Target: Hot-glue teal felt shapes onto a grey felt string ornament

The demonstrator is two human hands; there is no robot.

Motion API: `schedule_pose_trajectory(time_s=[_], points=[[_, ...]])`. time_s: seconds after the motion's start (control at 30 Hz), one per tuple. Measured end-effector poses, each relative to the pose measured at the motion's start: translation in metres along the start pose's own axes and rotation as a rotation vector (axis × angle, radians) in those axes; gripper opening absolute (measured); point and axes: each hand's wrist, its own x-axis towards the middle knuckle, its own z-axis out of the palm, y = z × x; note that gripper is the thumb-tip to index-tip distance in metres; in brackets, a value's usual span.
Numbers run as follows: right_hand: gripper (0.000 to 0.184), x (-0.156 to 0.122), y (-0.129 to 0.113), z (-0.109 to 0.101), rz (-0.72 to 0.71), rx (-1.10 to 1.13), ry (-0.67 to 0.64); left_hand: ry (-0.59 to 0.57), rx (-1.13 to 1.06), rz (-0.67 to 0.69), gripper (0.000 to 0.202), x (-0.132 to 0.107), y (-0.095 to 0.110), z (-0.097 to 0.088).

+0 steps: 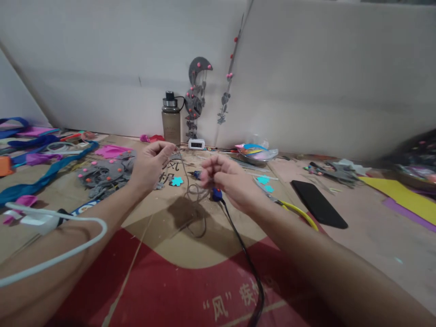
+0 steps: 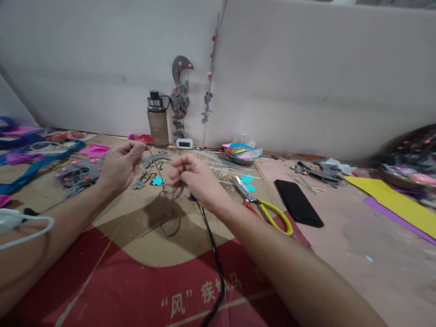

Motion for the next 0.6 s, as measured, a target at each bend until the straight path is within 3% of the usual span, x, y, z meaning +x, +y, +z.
schedule_pose_trajectory(time_s=[0.1,0.2,0.3,0.33,0.4,0.5,0.53,0.6], points=[[0.006,-0.016,-0.020,-0.015,0.137,0.074,-0.355,-0.003,-0.132,0.039,0.016,0.006,-0.002,-0.003],[0.038,-0.030,-0.049,-0.024,0.255,-0.090,-0.739,0.089,-0.229,0.042,0.017,0.012,-0.007,-0.009],[0.051,-0.034,-0.066,-0.024,0.144,-0.291,-0.903,0.170,-0.244,0.018,0.019,0.015,-0.012,-0.014],[0.049,-0.033,-0.067,-0.022,0.103,-0.360,-0.881,0.170,-0.237,0.013,0.019,0.015,-0.013,-0.014],[0.041,-0.029,-0.059,-0.016,0.029,-0.480,-0.679,0.124,-0.196,0.015,0.019,0.012,-0.012,-0.013],[0.033,-0.019,-0.034,-0.003,-0.078,-0.455,-0.113,-0.033,0.002,0.079,0.018,0.003,-0.007,-0.007],[0.034,-0.015,-0.024,0.002,-0.095,-0.409,-0.018,-0.092,0.112,0.131,0.018,0.000,-0.005,-0.005],[0.038,-0.008,-0.007,0.013,-0.100,-0.308,0.009,-0.248,0.346,0.231,0.017,-0.007,0.000,-0.002]])
